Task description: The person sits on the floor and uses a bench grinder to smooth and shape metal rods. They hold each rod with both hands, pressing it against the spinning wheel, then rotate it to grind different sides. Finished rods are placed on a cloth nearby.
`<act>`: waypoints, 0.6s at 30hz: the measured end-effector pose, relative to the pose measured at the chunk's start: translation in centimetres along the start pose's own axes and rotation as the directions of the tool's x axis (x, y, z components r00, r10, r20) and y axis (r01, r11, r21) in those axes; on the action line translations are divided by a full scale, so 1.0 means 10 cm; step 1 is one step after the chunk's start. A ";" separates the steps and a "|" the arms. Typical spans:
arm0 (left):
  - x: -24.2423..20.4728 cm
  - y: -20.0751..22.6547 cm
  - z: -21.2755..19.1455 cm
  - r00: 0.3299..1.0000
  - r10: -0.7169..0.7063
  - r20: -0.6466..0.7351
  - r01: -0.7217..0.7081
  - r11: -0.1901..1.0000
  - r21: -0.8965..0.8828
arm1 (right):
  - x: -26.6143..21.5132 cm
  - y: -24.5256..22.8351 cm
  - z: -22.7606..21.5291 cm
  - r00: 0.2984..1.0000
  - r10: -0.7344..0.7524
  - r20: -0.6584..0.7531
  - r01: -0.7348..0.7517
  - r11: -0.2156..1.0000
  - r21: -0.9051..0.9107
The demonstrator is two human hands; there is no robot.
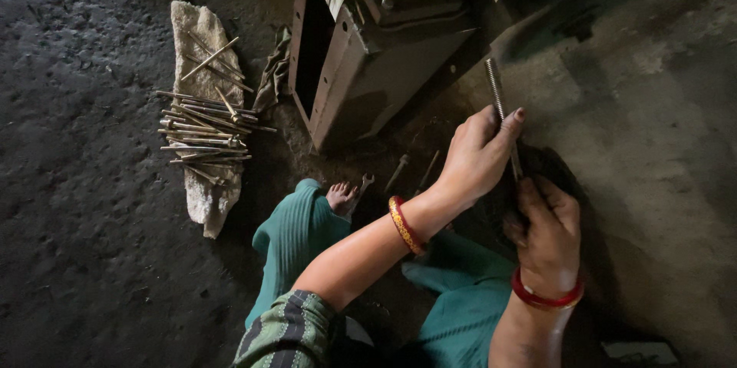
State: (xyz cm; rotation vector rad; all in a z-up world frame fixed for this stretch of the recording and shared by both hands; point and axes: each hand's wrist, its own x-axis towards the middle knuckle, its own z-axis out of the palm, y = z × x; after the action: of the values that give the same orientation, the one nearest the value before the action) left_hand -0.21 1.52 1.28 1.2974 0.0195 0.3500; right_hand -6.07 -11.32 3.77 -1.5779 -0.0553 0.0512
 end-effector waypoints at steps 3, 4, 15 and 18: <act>-0.01 0.02 -0.02 0.999 0.010 0.032 -0.008 0.998 -0.065 | 0.04 0.06 -0.07 0.998 -0.005 0.064 0.002 0.999 0.046; -0.01 0.03 -0.02 0.999 0.005 0.034 -0.004 0.999 -0.054 | 0.04 0.07 -0.09 0.999 0.028 0.035 -0.030 0.998 0.061; -0.01 -0.05 -0.11 0.999 -0.009 0.038 0.007 0.999 0.045 | 0.12 0.22 -0.13 0.958 0.263 -0.117 -0.272 0.960 -0.072; -0.02 -0.09 -0.33 0.972 0.232 0.024 -0.232 0.949 0.215 | 0.23 0.42 -0.08 0.884 -0.009 0.468 0.135 0.962 -0.236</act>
State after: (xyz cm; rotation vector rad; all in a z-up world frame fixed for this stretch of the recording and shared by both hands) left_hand -0.87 4.42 -0.49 1.5203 -0.0973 0.5623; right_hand -3.75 -11.98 -0.42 -1.7984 -0.5173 0.3781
